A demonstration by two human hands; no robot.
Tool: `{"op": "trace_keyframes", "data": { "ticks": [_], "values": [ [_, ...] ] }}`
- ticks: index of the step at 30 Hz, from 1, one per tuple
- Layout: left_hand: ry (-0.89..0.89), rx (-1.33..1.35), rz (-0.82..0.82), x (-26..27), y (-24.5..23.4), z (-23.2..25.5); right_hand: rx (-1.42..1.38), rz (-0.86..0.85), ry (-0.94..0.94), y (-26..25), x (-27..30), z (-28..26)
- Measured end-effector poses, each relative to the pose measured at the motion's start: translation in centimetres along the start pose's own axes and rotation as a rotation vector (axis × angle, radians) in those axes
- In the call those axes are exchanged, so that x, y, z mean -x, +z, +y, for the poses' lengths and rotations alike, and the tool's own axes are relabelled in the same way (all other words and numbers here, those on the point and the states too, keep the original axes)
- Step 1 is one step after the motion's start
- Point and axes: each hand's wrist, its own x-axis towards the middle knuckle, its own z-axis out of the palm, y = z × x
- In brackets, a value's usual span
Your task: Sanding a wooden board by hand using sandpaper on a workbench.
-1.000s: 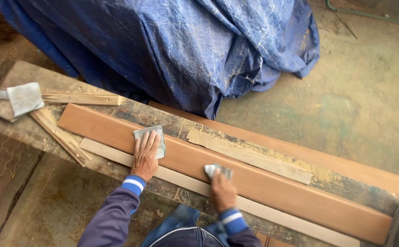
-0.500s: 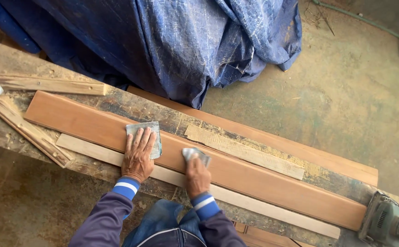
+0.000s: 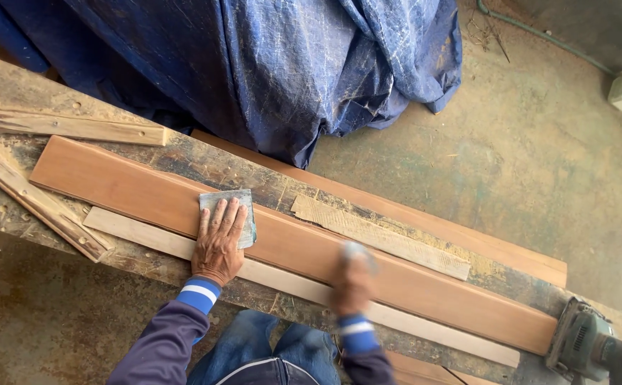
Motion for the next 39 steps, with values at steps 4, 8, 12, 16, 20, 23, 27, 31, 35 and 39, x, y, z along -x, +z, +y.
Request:
{"op": "trace_keyframes", "data": {
  "ticks": [4,8,12,16,20,23,27,31,35,39],
  "values": [
    [0.011,0.013,-0.018,0.3,-0.4,0.1,-0.035,-0.244,-0.216,0.1,0.3,-3.1],
    [0.017,0.042,-0.004,-0.1,-0.5,0.1,0.179,-0.271,0.015,-3.8,-0.3,10.6],
    [-0.003,0.009,-0.011,0.2,-0.1,0.0,0.458,-0.203,0.448,-7.8,1.1,26.8],
    [0.003,0.014,-0.001,0.2,0.2,0.0,0.201,-0.142,0.437,-6.6,-0.8,12.7],
    [0.007,0.018,0.003,0.6,0.0,0.3,0.000,-0.271,-0.037,-5.0,3.0,-2.1],
    [0.016,0.019,0.004,0.3,-0.2,0.1,-0.072,-0.371,-0.145,-5.6,3.1,0.9],
    [0.009,0.005,-0.003,0.2,0.1,0.1,0.233,-0.361,0.244,-8.8,2.6,15.7],
    [-0.001,0.014,0.011,0.3,0.2,0.0,0.244,-0.388,0.472,-10.5,-1.3,10.1],
    [0.005,0.007,-0.002,0.4,0.1,0.1,-0.156,-0.268,0.065,-6.5,0.4,-2.6],
    [0.013,0.008,-0.015,0.4,0.2,-0.1,-0.216,-0.390,-0.129,-5.4,1.5,-3.1]
  ]
}}
